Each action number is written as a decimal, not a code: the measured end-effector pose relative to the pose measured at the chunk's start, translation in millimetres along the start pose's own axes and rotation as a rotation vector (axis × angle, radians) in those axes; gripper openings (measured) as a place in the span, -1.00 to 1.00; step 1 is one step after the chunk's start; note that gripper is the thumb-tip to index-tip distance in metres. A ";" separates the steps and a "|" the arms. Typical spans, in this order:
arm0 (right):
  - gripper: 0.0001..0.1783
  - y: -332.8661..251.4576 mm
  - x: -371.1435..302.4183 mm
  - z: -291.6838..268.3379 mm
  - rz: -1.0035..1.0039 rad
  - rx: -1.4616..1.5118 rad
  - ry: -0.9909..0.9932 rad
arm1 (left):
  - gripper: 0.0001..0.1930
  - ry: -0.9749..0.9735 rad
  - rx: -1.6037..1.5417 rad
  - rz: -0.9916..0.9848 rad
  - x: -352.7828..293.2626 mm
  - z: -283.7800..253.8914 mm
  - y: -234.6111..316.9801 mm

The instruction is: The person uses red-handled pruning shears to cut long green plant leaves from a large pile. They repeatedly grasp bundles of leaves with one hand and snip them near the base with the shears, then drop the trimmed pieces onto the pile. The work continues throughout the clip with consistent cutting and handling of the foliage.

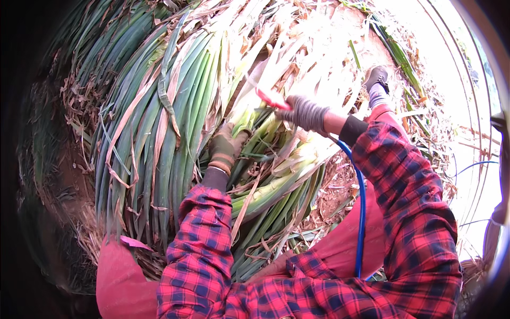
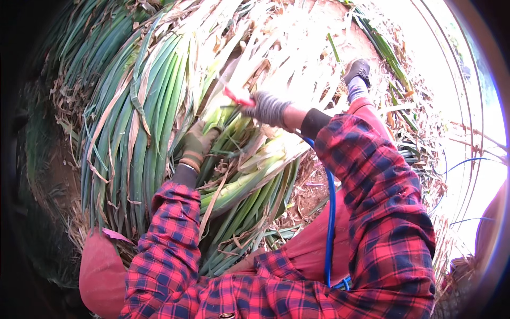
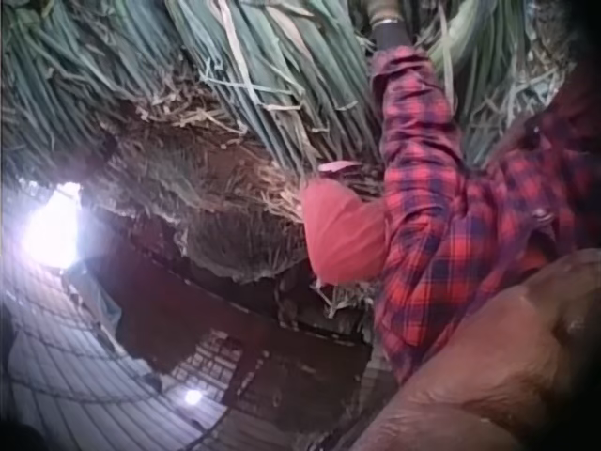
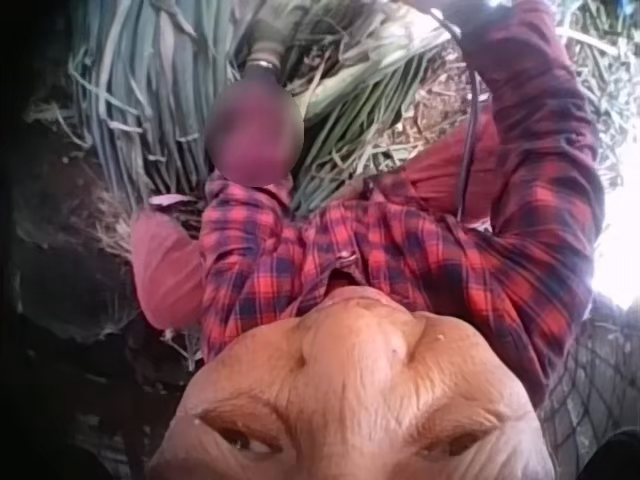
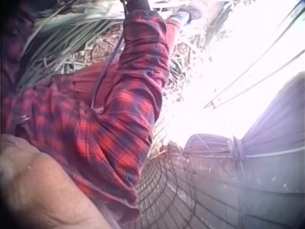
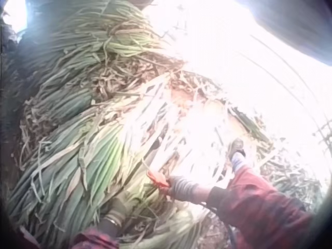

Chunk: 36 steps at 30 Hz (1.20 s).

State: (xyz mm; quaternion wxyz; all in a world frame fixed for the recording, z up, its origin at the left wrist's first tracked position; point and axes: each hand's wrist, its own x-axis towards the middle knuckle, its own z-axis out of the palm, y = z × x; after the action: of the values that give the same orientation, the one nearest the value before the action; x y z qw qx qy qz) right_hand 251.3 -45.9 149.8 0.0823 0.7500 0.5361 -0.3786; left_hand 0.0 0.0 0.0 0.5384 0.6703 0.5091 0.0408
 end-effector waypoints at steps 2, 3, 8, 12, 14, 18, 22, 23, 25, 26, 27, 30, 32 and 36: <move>-0.59 15.8 12.6 -5.0 0.057 0.526 0.133 | -0.40 -0.036 -0.089 -0.008 -5.3 -1.9 7.8; -0.60 27.9 39.8 -37.1 0.031 0.605 0.152 | -0.41 0.044 -0.101 0.093 23.9 -6.4 18.2; -0.48 48.8 80.7 -64.3 0.227 0.667 0.201 | -0.49 0.075 -0.038 0.086 5.4 -11.0 33.0; -0.43 57.0 110.9 -80.1 0.176 0.609 0.293 | -0.55 0.092 -0.105 0.099 0.9 -8.0 22.6; -0.44 58.4 121.9 -90.2 0.190 0.624 0.315 | -0.61 0.149 -0.081 0.118 -0.2 -4.4 9.2; -0.47 69.5 129.9 -100.5 0.193 0.668 0.340 | -0.58 0.079 -0.095 0.095 -16.3 -10.2 32.6; -0.47 61.6 118.7 -105.4 0.200 0.659 0.346 | -0.58 0.139 0.006 0.104 -24.4 -15.6 41.4; -0.47 58.2 113.2 -100.1 0.208 0.648 0.336 | -0.57 0.132 0.005 0.100 -26.1 -16.9 43.1; -0.46 56.7 98.1 -89.4 0.218 0.616 0.307 | -0.54 0.120 -0.001 0.086 -25.7 -14.9 47.2; -0.45 64.9 95.9 -74.5 0.160 0.554 0.291 | -0.52 0.112 -0.003 0.072 -24.4 -11.5 49.9; -0.43 58.4 83.3 -61.6 0.108 0.588 0.238 | -0.49 0.117 0.000 0.048 -23.9 -11.2 47.4; -0.47 17.9 21.6 -28.4 -0.022 0.642 0.016 | -0.45 0.211 0.074 0.099 -22.5 -10.9 28.9; -0.55 2.6 -22.5 -9.7 -0.056 0.406 -0.056 | -0.46 0.188 0.044 -0.007 -24.1 -12.4 36.0; -0.50 -16.4 -92.7 5.8 -0.127 0.242 -0.138 | -0.52 0.297 0.050 0.111 -33.7 -7.5 42.2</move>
State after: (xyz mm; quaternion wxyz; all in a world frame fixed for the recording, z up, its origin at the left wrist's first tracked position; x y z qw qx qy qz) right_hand 221.5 -111.0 211.1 0.0037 0.6912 0.5260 -0.4956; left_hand 6.3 -15.3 52.0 0.4373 0.6972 0.5461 0.1566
